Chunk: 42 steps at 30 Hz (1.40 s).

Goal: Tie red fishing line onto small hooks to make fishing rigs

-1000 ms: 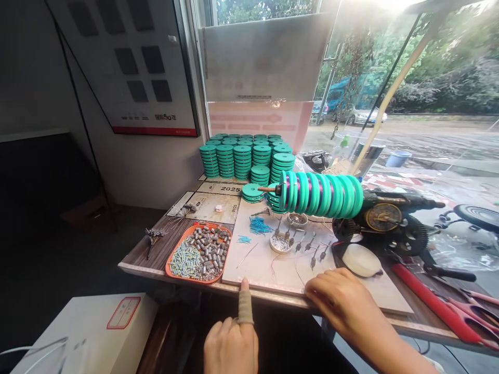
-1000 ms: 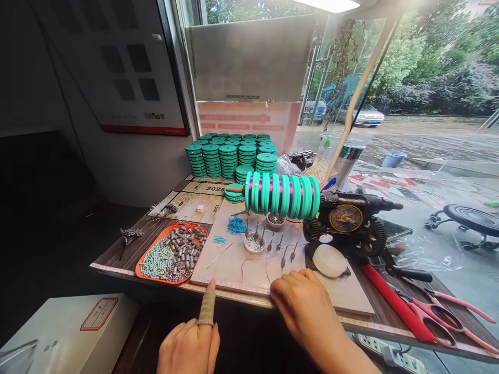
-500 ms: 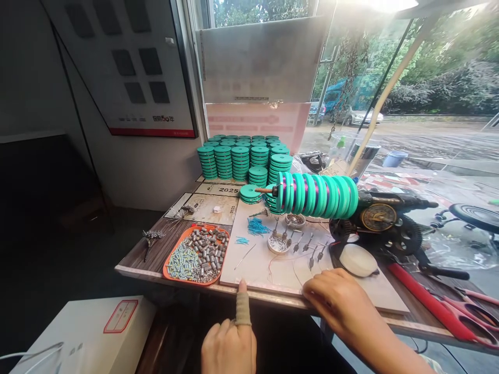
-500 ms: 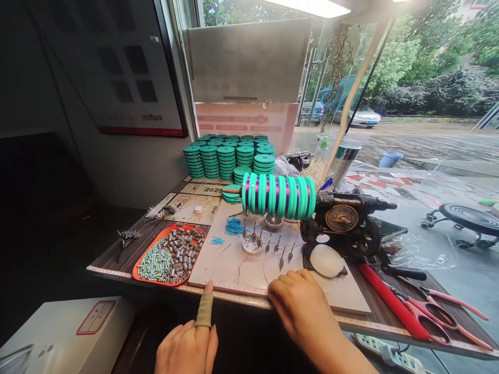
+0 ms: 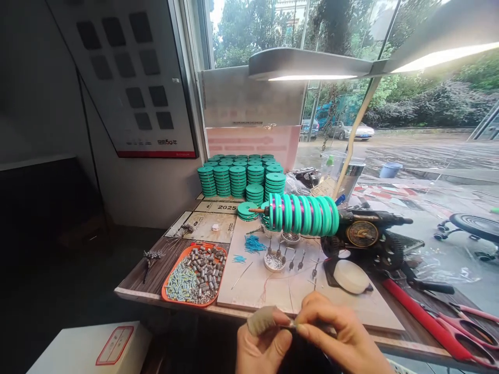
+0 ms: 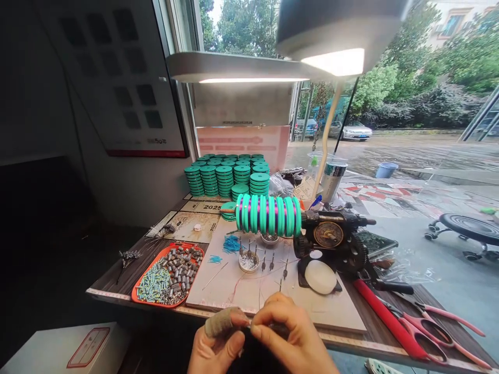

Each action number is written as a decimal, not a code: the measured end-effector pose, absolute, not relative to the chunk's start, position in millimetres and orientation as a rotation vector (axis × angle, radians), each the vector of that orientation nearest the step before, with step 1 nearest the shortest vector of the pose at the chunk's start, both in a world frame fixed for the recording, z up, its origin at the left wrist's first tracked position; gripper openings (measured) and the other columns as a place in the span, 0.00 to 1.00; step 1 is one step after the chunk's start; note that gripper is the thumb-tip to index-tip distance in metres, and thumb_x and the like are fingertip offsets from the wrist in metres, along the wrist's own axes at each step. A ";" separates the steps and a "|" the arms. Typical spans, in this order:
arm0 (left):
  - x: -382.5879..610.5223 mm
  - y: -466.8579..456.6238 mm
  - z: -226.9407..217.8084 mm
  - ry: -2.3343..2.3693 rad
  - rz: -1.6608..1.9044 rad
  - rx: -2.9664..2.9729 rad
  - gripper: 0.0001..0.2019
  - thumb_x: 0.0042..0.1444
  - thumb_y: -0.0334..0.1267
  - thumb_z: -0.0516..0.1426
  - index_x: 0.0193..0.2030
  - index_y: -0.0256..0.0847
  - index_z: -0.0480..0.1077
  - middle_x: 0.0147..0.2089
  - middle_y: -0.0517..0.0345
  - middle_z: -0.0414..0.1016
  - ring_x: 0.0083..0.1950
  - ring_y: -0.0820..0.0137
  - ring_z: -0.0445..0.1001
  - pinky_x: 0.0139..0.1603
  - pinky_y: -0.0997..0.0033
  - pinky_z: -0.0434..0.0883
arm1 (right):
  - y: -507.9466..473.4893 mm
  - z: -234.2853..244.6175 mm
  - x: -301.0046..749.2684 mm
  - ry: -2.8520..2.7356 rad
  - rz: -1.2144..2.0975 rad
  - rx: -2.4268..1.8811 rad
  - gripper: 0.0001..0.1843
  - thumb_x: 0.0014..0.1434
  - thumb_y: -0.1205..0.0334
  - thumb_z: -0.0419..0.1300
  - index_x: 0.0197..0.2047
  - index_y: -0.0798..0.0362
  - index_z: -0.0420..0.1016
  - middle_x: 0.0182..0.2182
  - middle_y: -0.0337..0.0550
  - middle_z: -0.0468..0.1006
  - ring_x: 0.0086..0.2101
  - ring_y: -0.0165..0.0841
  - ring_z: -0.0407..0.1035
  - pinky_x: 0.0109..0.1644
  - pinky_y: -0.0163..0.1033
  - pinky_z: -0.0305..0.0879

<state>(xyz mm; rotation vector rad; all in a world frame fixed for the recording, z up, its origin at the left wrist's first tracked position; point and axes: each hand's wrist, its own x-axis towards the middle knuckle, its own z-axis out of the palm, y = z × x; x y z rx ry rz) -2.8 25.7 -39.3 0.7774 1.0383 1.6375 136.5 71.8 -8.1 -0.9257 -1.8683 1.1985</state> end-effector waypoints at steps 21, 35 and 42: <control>3.6 33.4 -47.3 0.768 1.528 0.671 0.08 0.46 0.43 0.64 0.30 0.41 0.76 0.23 0.62 0.69 0.22 0.80 0.61 0.26 0.81 0.58 | 72.1 -3.8 139.4 -2.176 0.931 -1.011 0.06 0.57 0.65 0.56 0.32 0.53 0.74 0.27 0.42 0.72 0.33 0.36 0.67 0.37 0.41 0.63; -1.1 31.1 -44.3 0.985 1.474 0.735 0.15 0.41 0.46 0.66 0.25 0.36 0.69 0.20 0.66 0.65 0.22 0.79 0.61 0.24 0.80 0.59 | 70.3 12.1 132.8 -2.453 0.666 -0.907 0.09 0.57 0.73 0.53 0.28 0.54 0.71 0.26 0.44 0.73 0.33 0.36 0.64 0.37 0.39 0.60; 1.0 31.6 -49.4 0.892 1.490 0.606 0.15 0.38 0.44 0.68 0.25 0.36 0.70 0.19 0.66 0.66 0.20 0.81 0.61 0.23 0.81 0.60 | 70.4 8.0 132.4 -2.392 0.711 -0.908 0.09 0.55 0.74 0.54 0.28 0.54 0.71 0.26 0.43 0.73 0.33 0.35 0.64 0.37 0.39 0.60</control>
